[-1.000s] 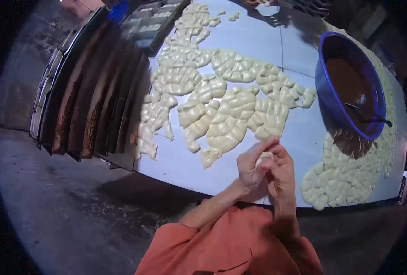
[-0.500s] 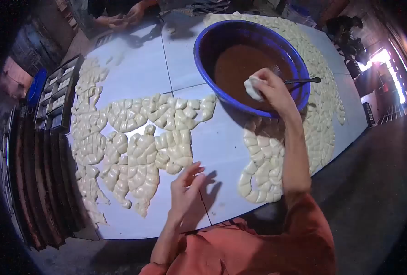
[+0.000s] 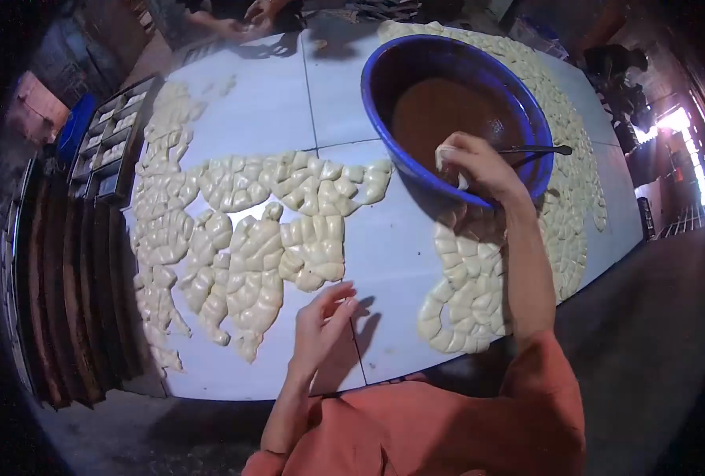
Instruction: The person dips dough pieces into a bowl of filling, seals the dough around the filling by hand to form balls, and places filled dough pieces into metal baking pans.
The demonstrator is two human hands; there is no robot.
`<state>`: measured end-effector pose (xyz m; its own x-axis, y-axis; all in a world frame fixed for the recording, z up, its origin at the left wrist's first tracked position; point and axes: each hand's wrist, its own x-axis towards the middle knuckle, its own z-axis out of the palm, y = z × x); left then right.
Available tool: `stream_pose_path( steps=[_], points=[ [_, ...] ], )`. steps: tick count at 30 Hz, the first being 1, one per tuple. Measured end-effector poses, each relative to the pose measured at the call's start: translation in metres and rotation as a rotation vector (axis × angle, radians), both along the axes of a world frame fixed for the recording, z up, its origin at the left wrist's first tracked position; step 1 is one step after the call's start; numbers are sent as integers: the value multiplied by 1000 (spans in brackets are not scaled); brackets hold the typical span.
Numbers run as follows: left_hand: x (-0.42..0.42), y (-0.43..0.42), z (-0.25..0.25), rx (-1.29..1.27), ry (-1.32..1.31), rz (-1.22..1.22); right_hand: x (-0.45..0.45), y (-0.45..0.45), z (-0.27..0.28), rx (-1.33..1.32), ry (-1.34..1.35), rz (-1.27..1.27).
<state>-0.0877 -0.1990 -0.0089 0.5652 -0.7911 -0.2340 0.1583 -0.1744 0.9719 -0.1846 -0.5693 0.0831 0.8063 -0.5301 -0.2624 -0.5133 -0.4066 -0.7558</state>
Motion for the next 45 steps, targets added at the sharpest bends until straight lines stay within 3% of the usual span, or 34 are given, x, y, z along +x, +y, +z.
stream_pose_path(
  steps=[2,3,6,10,12,16,17,20,21,23,28,30,31,33,35,38,42,45],
  points=[
    [0,-13,8,-34,70,-116,-2,25,10,447,-526,-274],
    [-1,-22,11,-62,109,-148,0,41,12,552,-652,-313],
    [-8,-47,27,-167,256,-182,10,113,15,717,-777,-487],
    [-9,-46,26,-401,603,-47,16,198,-22,895,-841,-398],
    [0,-22,27,-349,726,-24,15,224,-45,1037,-846,-316],
    [18,25,0,-266,748,295,14,268,-60,999,-695,-358],
    [24,37,-1,-220,647,317,13,281,-58,899,-624,-314],
    [31,59,-13,-201,535,356,25,327,-85,187,-613,-209],
    [33,65,-10,-226,522,366,28,335,-87,194,-612,-201],
    [31,72,-1,-201,451,381,34,349,-90,-216,-508,-167],
    [37,77,-8,-229,321,400,47,361,-95,-158,-571,-206],
    [52,82,-8,-231,364,325,45,359,-93,501,-379,-307],
    [61,84,-8,-177,382,222,43,355,-99,577,-443,-269],
    [77,89,14,-5,378,78,34,353,-94,506,-470,-158],
    [79,93,7,-10,369,101,32,357,-82,310,-553,29],
    [65,94,8,-79,432,114,28,351,-101,104,-617,0],
    [57,100,7,-191,298,66,36,357,-97,-75,-738,-117],
    [62,102,2,-185,311,-6,42,377,-106,119,-845,-242]
  ],
)
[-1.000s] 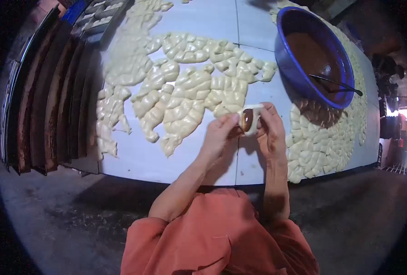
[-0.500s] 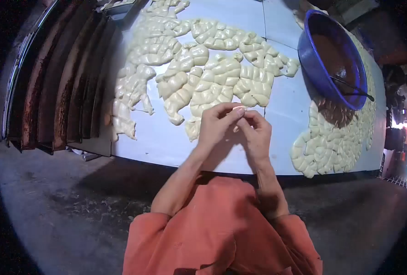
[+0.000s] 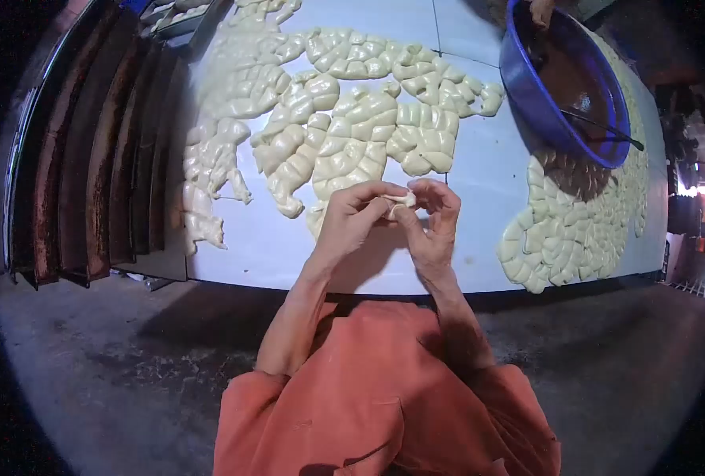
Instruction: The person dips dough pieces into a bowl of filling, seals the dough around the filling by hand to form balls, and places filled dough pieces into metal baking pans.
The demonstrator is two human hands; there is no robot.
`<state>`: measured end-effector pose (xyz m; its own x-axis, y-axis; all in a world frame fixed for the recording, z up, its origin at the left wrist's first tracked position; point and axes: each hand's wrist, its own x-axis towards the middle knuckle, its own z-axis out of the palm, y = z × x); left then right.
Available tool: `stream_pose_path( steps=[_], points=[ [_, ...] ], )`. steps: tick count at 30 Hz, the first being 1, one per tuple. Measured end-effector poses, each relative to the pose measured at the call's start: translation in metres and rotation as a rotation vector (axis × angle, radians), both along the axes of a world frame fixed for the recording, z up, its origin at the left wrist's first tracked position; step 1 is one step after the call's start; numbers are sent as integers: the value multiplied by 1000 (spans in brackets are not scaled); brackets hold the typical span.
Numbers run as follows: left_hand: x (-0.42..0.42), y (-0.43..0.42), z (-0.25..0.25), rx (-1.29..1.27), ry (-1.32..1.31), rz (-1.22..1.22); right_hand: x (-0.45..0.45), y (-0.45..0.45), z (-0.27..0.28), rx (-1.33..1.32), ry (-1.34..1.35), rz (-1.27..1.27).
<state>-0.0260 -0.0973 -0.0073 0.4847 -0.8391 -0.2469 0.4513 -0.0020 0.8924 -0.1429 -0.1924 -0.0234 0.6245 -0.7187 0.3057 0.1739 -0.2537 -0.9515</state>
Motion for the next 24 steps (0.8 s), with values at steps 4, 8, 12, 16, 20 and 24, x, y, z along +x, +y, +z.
stream_pose_path(
  steps=[4,8,12,16,20,24],
  points=[
    [-8,4,0,7,-152,-31,2,-4,-14,-332,70,-149],
    [-25,10,5,-49,-40,-20,-12,-7,-21,-350,280,-148],
    [-29,12,-9,107,57,83,-19,6,20,-227,299,-53],
    [-34,25,-1,275,-298,78,-45,5,11,-440,450,184],
    [-22,65,6,656,-756,71,-42,1,14,-388,752,296],
    [9,131,7,723,-671,368,-13,19,28,-373,548,105]
  ],
)
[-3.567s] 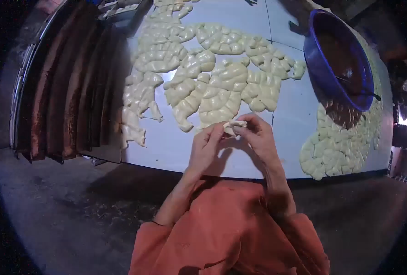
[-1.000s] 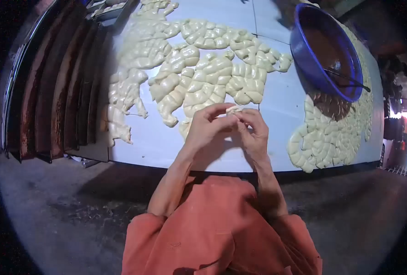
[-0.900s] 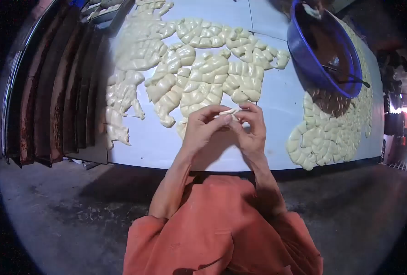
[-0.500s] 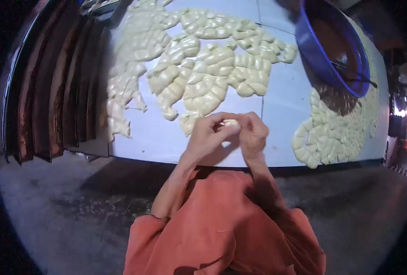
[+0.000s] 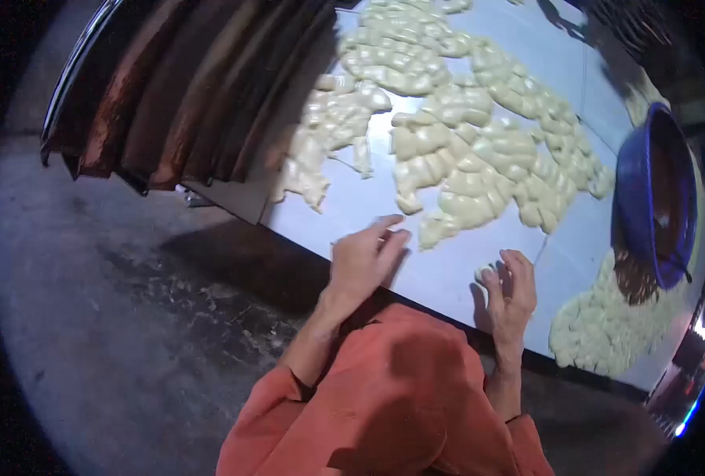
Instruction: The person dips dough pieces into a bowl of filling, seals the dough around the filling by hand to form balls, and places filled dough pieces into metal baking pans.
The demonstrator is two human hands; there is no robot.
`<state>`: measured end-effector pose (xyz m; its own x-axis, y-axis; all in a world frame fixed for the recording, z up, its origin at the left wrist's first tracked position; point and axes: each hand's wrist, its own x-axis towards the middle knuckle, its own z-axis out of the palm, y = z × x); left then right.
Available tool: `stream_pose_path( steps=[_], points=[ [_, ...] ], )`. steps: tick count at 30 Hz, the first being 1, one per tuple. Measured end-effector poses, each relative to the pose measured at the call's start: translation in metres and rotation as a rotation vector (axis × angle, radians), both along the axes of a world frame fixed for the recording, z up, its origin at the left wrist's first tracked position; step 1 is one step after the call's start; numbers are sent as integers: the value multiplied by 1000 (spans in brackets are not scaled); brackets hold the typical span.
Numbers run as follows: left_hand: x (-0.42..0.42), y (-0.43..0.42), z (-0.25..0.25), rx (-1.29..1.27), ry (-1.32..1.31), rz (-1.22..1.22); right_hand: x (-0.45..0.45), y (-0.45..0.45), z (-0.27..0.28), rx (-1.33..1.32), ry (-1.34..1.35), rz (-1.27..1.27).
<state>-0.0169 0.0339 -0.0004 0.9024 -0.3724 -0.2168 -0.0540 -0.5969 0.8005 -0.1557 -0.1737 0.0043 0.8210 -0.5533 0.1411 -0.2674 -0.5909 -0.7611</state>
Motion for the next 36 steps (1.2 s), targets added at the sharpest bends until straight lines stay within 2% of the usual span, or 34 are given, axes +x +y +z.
stream_pose_path(
  steps=[1,3,4,5,6,8,9,11,15,17,19,20,21,23,25,28,29,31,33,36],
  points=[
    [7,15,-2,-2,-2,81,12,4,4,3,-2,21],
    [18,43,-13,-30,-56,266,45,15,13,-26,13,263],
    [24,56,-14,-34,-81,335,64,29,19,65,82,315],
    [31,67,-13,-51,-126,377,84,40,14,7,18,443],
    [36,78,-15,-28,-176,399,103,57,15,104,46,485],
    [46,95,-12,37,-212,426,135,84,0,-49,19,644],
    [49,103,-15,36,-210,437,149,103,-14,-55,-51,635],
    [54,115,-23,-26,-227,463,170,132,-15,-220,18,592],
    [64,123,-24,-44,-296,409,202,170,-35,-281,-40,544],
    [71,127,-30,-71,-193,408,211,176,-44,-316,-60,527],
    [77,126,-33,-97,-232,329,215,173,-49,-289,-138,539],
    [79,125,-32,-124,-212,310,215,164,-49,-182,-88,589],
    [83,128,-34,-129,-214,311,214,156,-47,-186,-90,590],
    [87,135,-46,30,-261,205,207,141,-38,76,104,666],
    [89,135,-54,53,-264,174,198,133,-26,49,123,711],
    [91,136,-67,40,-349,251,191,133,-14,-135,-56,613],
    [92,141,-77,15,-366,267,192,136,-10,-109,-9,571],
    [94,146,-65,-7,-383,286,199,141,-13,-185,-48,626],
    [92,155,-46,213,-522,239,210,154,-12,-251,-77,672],
    [90,170,-52,212,-603,206,233,180,-15,-426,-60,759]
  ],
)
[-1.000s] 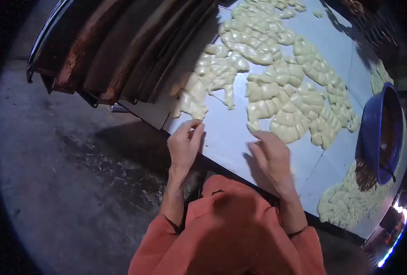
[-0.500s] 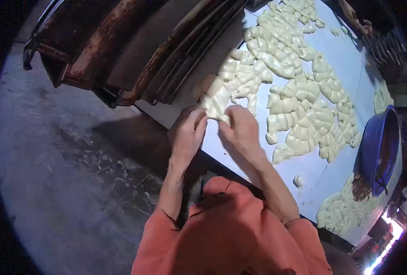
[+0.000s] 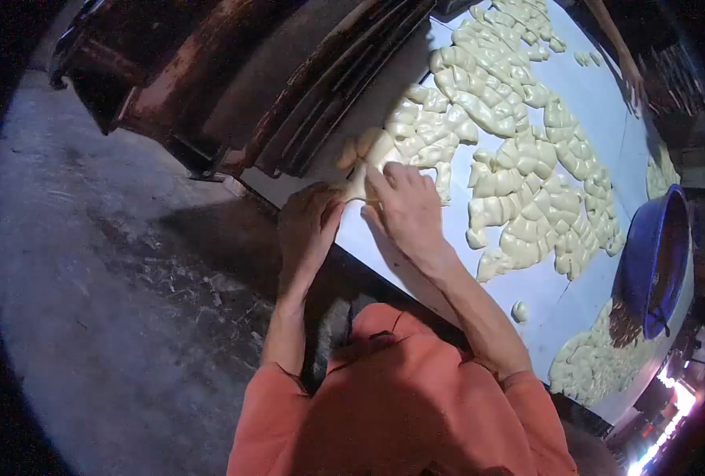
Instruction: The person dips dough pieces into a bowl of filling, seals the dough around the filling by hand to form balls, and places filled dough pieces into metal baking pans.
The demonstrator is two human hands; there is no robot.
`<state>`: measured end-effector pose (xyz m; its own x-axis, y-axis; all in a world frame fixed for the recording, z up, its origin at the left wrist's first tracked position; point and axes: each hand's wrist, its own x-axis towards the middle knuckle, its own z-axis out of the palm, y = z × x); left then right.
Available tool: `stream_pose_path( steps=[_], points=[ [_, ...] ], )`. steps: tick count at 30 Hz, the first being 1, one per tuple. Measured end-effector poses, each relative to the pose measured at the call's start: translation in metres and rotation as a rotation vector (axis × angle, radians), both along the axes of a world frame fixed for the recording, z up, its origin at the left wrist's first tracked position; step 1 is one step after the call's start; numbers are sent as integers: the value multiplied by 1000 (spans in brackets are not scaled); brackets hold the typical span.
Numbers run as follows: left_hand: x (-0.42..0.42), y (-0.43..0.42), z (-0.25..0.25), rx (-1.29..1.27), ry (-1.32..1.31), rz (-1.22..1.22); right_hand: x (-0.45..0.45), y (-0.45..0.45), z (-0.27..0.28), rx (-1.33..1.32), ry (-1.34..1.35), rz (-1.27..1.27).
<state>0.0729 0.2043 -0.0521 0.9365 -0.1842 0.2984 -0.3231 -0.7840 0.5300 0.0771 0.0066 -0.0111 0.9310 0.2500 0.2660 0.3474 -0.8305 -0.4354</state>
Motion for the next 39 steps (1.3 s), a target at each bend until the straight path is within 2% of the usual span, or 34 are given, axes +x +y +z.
stream_pose_path(
  steps=[1,2,6,8,9,11,12,14,16,18,19,20,21,22,23,25,26,27,29,31,33,35,36,37,39],
  points=[
    [-3,3,1,28,-3,-5,7,7,-10,-51,-26,9],
    [-9,0,-2,-146,36,48,14,10,-17,-50,-26,13],
    [-22,14,-7,-180,-31,14,21,17,-26,-107,-121,87],
    [-29,14,10,-160,155,37,16,12,-24,-63,-124,154],
    [-33,15,9,-164,156,41,9,5,-25,-67,-122,159],
    [-41,18,5,-172,128,227,-7,-11,-27,148,-180,261],
    [-38,19,3,-174,132,237,-20,-19,-20,248,-111,251],
    [-20,20,-2,-108,12,44,-43,-29,-16,314,-64,235],
    [-21,22,-24,-61,36,91,-70,-39,-22,376,-19,203],
    [-22,21,-30,-14,60,124,-94,-45,-37,722,220,-19],
    [-21,20,-21,-116,251,136,-98,-46,-37,720,218,-34],
    [-20,18,-16,-213,442,145,-102,-45,-35,777,280,-153],
    [-22,17,-19,-210,445,126,-104,-44,-29,834,339,-277],
    [-24,16,-22,-257,329,48,-97,-50,-26,562,249,-213],
    [-25,15,-24,-305,213,-30,-92,-53,-18,453,175,-135],
    [-23,-6,9,-332,216,-143,-87,-44,-9,259,157,-212],
    [-23,-17,24,-365,213,-234,-84,-44,-14,260,157,-222],
    [-20,-24,27,-363,213,-241,-81,-43,-24,309,129,-248],
    [-6,-39,29,-22,67,-439,-80,-42,-29,358,92,-270],
    [3,-59,31,-7,63,-499,-81,-45,-25,555,282,-367],
    [7,-75,32,161,-22,-600,-83,-48,-23,463,344,-332],
    [12,-81,21,116,-28,-643,-80,-50,-23,1192,611,-502],
    [15,-82,19,106,-10,-660,-79,-58,-20,1267,727,-505],
    [16,-84,18,97,10,-680,-78,-59,-20,1269,719,-513],
    [14,-86,16,78,-26,-665,-77,-56,-22,908,471,-397]
  ],
)
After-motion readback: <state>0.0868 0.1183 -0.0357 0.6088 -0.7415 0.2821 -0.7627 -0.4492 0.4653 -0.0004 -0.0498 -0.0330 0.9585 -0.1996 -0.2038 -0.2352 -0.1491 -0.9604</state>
